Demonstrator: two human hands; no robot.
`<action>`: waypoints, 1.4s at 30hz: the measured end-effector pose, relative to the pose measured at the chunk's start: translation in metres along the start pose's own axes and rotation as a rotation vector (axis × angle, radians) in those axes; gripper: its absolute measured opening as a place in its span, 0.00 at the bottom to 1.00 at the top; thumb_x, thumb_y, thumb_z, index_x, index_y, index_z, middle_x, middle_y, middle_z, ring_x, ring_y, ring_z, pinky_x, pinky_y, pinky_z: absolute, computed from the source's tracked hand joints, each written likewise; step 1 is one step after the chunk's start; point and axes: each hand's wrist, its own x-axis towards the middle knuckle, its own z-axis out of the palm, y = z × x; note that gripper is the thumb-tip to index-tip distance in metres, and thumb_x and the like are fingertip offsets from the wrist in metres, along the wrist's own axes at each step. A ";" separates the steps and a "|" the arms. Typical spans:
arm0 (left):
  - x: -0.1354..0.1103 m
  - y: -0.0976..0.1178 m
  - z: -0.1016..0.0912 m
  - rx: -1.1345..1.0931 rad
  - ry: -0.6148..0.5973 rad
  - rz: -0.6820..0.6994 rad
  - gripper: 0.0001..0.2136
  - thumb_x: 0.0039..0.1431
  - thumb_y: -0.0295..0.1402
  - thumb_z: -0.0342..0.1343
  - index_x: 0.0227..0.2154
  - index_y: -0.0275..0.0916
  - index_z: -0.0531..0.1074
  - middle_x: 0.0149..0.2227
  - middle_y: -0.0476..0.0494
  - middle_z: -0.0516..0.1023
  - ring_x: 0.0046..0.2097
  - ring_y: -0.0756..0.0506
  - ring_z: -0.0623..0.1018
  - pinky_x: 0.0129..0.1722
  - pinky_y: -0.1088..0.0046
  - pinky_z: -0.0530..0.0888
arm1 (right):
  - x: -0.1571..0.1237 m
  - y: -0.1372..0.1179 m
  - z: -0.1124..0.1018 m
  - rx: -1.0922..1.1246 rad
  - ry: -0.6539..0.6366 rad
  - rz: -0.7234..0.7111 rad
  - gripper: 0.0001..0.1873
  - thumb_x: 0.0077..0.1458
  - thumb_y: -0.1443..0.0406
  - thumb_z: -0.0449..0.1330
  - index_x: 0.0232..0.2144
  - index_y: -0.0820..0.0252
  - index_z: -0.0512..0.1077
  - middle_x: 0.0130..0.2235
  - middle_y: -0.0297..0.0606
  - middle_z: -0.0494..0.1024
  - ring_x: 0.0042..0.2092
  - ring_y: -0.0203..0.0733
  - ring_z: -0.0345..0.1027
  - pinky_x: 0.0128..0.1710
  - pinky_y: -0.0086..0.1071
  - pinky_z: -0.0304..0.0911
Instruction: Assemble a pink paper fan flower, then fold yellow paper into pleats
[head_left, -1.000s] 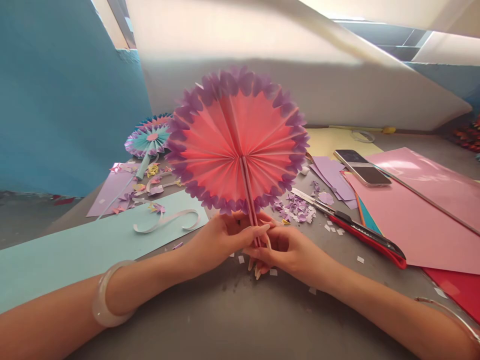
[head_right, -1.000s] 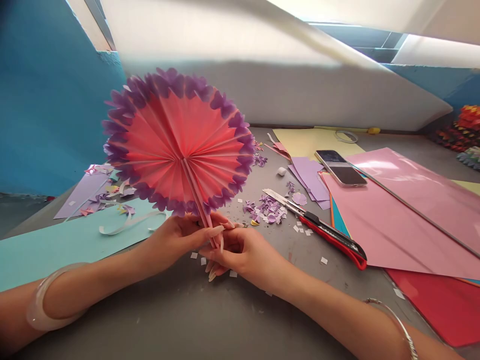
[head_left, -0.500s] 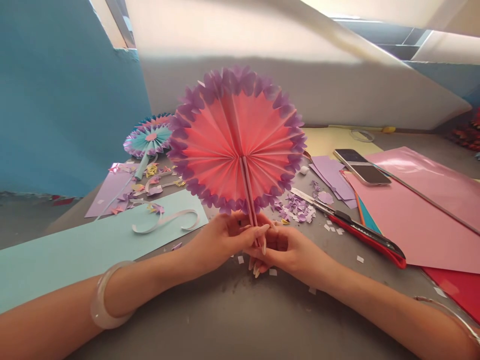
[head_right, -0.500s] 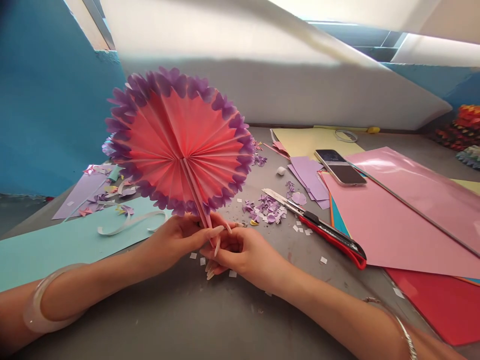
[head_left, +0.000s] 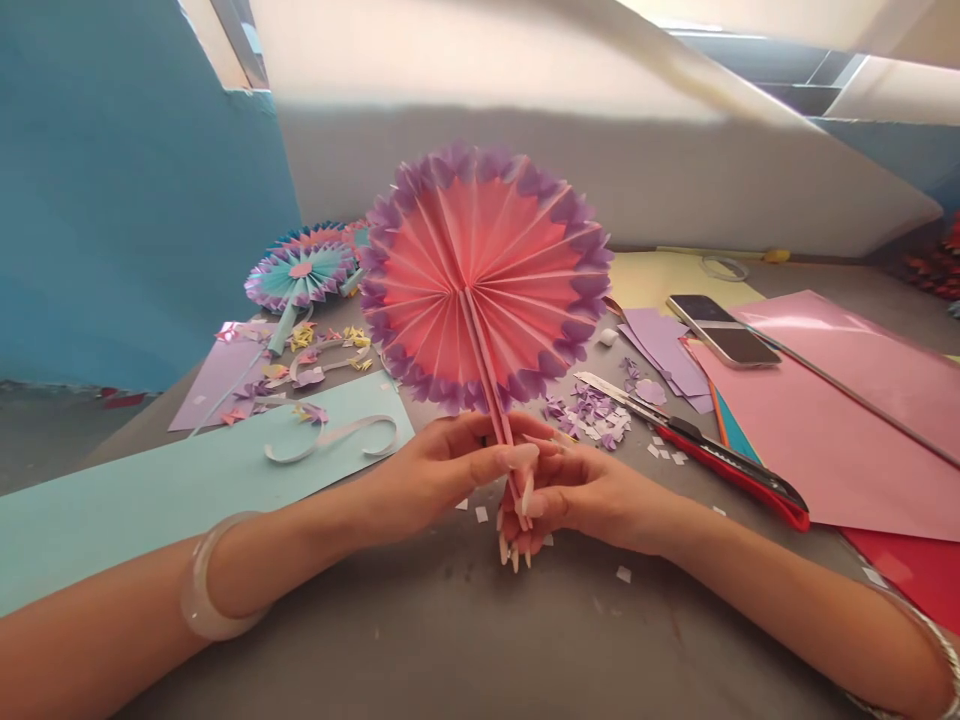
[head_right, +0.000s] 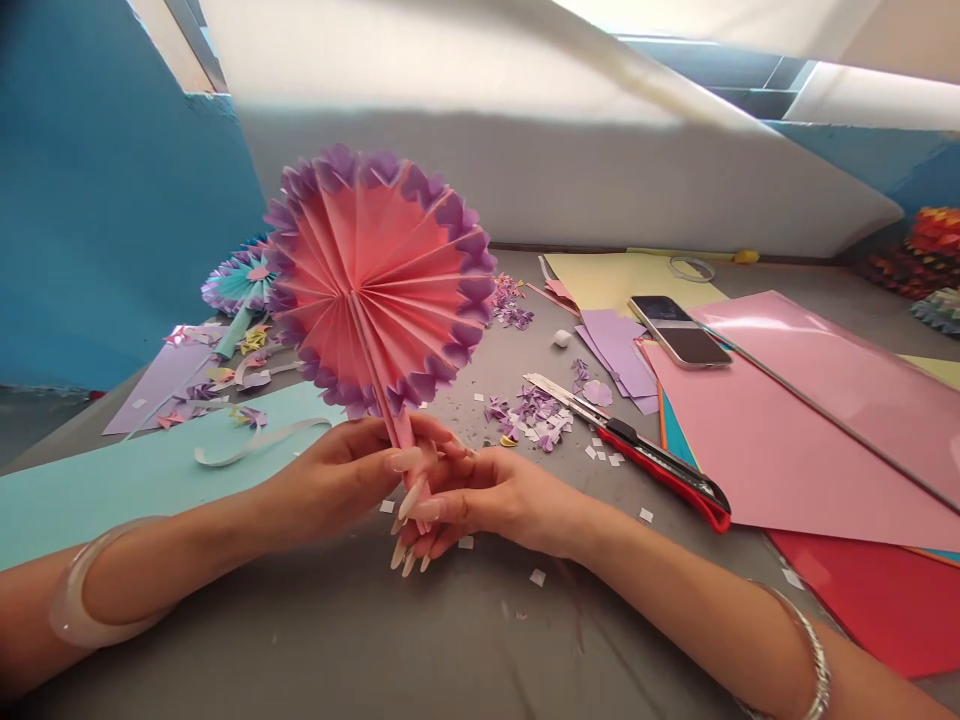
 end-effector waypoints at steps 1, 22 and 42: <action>0.000 0.000 0.000 -0.028 -0.018 0.006 0.11 0.61 0.42 0.59 0.44 0.46 0.76 0.30 0.50 0.77 0.31 0.47 0.79 0.37 0.68 0.76 | 0.001 0.002 -0.001 0.010 -0.006 -0.003 0.06 0.54 0.63 0.66 0.33 0.61 0.76 0.34 0.34 0.80 0.34 0.32 0.75 0.38 0.27 0.70; -0.002 -0.005 0.004 -0.094 -0.101 -0.060 0.14 0.54 0.47 0.63 0.33 0.40 0.77 0.25 0.49 0.74 0.28 0.46 0.78 0.38 0.65 0.75 | 0.005 0.004 0.014 0.029 0.028 0.037 0.08 0.47 0.65 0.69 0.25 0.64 0.75 0.25 0.31 0.76 0.26 0.30 0.71 0.30 0.25 0.68; 0.005 -0.010 0.002 0.058 0.290 -0.002 0.11 0.54 0.44 0.64 0.30 0.41 0.81 0.35 0.49 0.81 0.42 0.47 0.78 0.46 0.74 0.71 | -0.004 0.015 0.022 -1.742 0.440 -0.620 0.20 0.65 0.71 0.41 0.31 0.63 0.71 0.19 0.34 0.71 0.18 0.35 0.59 0.20 0.33 0.46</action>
